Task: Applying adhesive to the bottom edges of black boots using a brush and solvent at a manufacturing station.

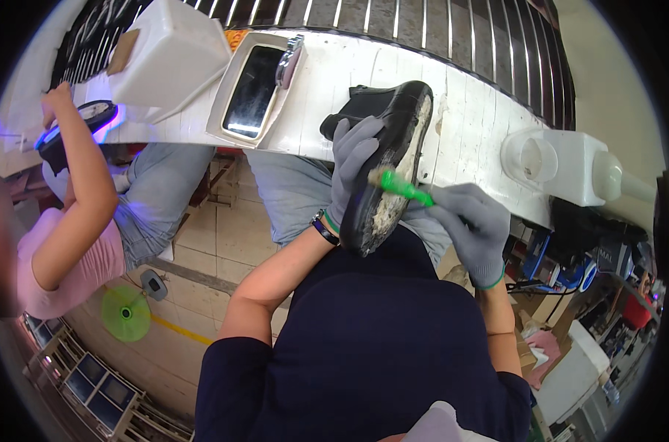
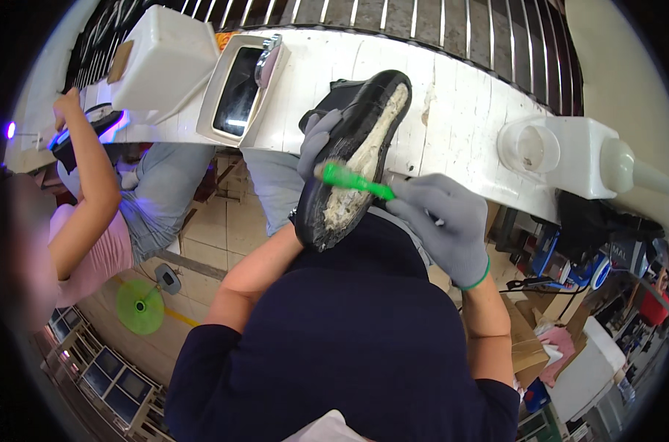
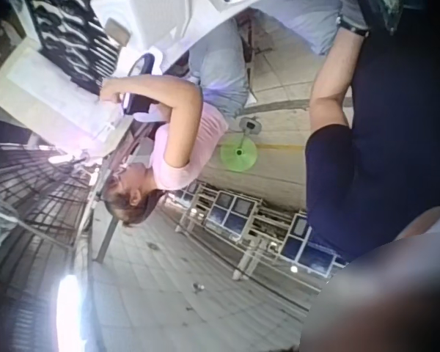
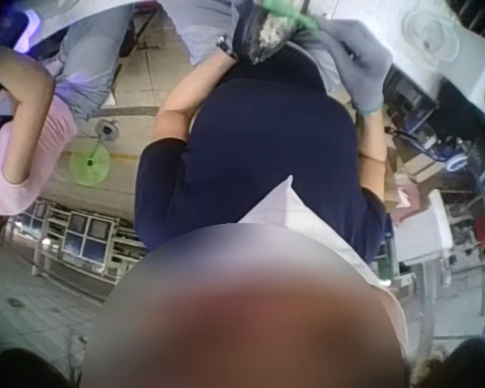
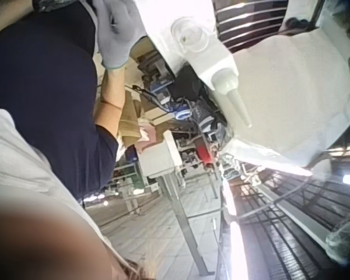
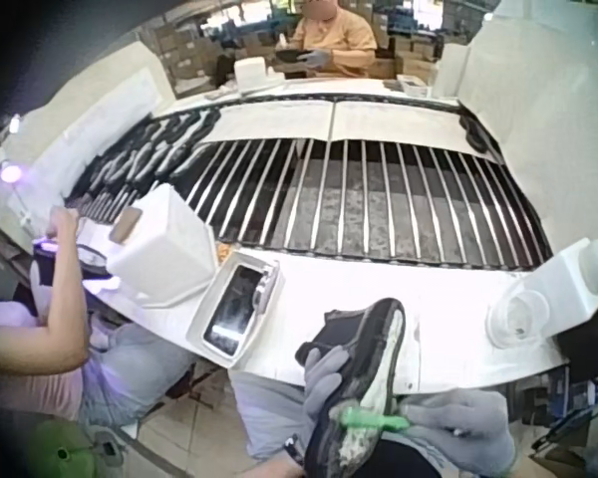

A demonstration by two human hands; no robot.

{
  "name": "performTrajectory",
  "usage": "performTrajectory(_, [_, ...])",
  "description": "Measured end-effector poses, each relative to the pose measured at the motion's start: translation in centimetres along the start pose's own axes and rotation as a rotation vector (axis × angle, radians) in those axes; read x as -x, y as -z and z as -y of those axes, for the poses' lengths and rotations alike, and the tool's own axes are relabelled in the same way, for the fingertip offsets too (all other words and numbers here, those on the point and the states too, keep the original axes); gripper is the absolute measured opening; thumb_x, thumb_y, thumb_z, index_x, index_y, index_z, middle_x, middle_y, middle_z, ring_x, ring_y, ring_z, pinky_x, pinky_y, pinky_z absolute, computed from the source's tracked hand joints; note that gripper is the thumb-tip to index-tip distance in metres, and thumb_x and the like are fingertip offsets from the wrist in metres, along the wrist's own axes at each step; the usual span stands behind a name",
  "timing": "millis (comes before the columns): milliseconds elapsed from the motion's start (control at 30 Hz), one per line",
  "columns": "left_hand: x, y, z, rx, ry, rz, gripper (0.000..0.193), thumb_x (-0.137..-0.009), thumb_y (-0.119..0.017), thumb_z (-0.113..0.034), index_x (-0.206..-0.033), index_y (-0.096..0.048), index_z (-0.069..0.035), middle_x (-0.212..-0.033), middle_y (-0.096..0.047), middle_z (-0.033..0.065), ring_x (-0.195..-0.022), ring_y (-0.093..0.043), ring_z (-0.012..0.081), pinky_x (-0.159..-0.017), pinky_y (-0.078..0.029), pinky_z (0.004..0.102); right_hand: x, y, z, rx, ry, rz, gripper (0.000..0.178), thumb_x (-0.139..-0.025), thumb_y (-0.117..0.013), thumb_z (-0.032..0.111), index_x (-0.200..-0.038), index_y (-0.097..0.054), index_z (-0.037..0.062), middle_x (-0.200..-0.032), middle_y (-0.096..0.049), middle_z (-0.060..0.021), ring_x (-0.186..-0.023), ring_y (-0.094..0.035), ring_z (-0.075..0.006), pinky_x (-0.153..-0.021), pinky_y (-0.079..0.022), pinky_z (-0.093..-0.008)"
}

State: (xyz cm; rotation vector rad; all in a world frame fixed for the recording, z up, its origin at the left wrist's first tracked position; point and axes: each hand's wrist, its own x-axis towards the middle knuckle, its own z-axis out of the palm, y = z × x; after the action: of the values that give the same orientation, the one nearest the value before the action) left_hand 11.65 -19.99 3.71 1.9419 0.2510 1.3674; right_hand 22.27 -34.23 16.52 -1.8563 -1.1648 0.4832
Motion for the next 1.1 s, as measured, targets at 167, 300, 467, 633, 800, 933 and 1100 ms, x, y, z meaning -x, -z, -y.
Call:
performTrajectory(167, [-0.6, -0.1, 0.1, -0.004, 0.029, -0.024, 0.071, -0.074, -0.077, -0.013, -0.13, -0.034, -0.007, -0.128, -0.051, 0.0167, -0.119, -0.051, 0.0322, -0.11, -0.026, 0.0517, 0.0, 0.9, 1.5, 0.113, 0.32, 0.25, 0.027, -0.07, -0.079, 0.008, -0.096, -0.072, 0.0093, -0.079, -0.066, -0.0069, -0.066, -0.064, -0.0201, -0.057, -0.05, -0.028])
performTrajectory(300, [-1.6, 0.9, -0.6, -0.03, 0.029, 0.07, 0.071, -0.074, -0.076, -0.012, -0.132, -0.035, -0.006, -0.127, -0.051, 0.0168, -0.118, -0.052, 0.0321, -0.108, -0.028, 0.0507, -1.8, 0.6, 0.6, -0.246, -0.087, -0.015, 0.018, -0.076, -0.074, 0.005, -0.094, -0.071, 0.002, -0.078, -0.066, -0.0086, -0.069, -0.063, -0.0136, -0.058, -0.048, -0.0257])
performTrajectory(467, [-4.6, 2.3, -1.9, 0.017, 0.082, 0.247, 0.075, -0.072, -0.079, -0.023, -0.133, -0.04, -0.004, -0.124, -0.053, 0.0153, -0.115, -0.052, 0.0323, -0.103, -0.035, 0.0484, -1.9, 1.0, 1.5, -0.049, 0.092, -0.011, 0.015, -0.076, -0.074, 0.005, -0.091, -0.073, 0.0017, -0.078, -0.066, -0.0104, -0.067, -0.064, -0.017, -0.06, -0.049, -0.0258])
performTrajectory(633, [-6.4, 3.0, -3.1, 0.207, 0.241, 0.28, 0.079, -0.069, -0.082, -0.034, -0.132, -0.045, -0.003, -0.122, -0.054, 0.0137, -0.111, -0.052, 0.0328, -0.098, -0.04, 0.0422, -1.9, 2.1, 3.5, 0.058, 0.243, 0.026, 0.02, -0.072, -0.077, 0.01, -0.092, -0.072, 0.0065, -0.078, -0.066, -0.0081, -0.067, -0.065, -0.0199, -0.057, -0.051, -0.0283])
performTrajectory(800, [-9.5, 4.8, -3.0, 0.573, 0.605, 0.579, 0.082, -0.067, -0.084, -0.017, -0.136, -0.043, -0.004, -0.126, -0.054, 0.0113, -0.116, -0.053, 0.0239, -0.099, -0.043, 0.036, -5.1, 3.8, 3.6, 0.168, 0.434, -0.026, 0.021, -0.071, -0.077, 0.009, -0.091, -0.071, 0.0065, -0.076, -0.065, -0.0067, -0.065, -0.064, -0.0208, -0.056, -0.05, -0.0289])
performTrajectory(933, [-13.7, 5.3, -0.2, 0.48, 0.42, 0.91, 0.078, -0.064, -0.086, -0.013, -0.132, -0.048, -0.003, -0.124, -0.059, 0.0081, -0.111, -0.056, 0.0158, -0.099, -0.044, 0.0311, -8.9, 5.1, 3.8, 0.24, 0.526, -0.061, 0.019, -0.072, -0.076, 0.01, -0.091, -0.071, 0.0072, -0.075, -0.064, -0.0067, -0.064, -0.062, -0.0209, -0.055, -0.048, -0.0303])
performTrajectory(1100, [-18.3, 4.1, 4.7, 0.528, 0.54, 1.268, 0.069, -0.063, -0.087, -0.012, -0.124, -0.057, -0.004, -0.112, -0.066, 0.0052, -0.098, -0.061, 0.0119, -0.09, -0.05, 0.0281, -13.5, 7.0, 4.3, 0.485, 0.58, -0.031, 0.017, -0.074, -0.075, 0.013, -0.09, -0.071, 0.0075, -0.078, -0.065, -0.0051, -0.063, -0.061, -0.0213, -0.055, -0.046, -0.0297])
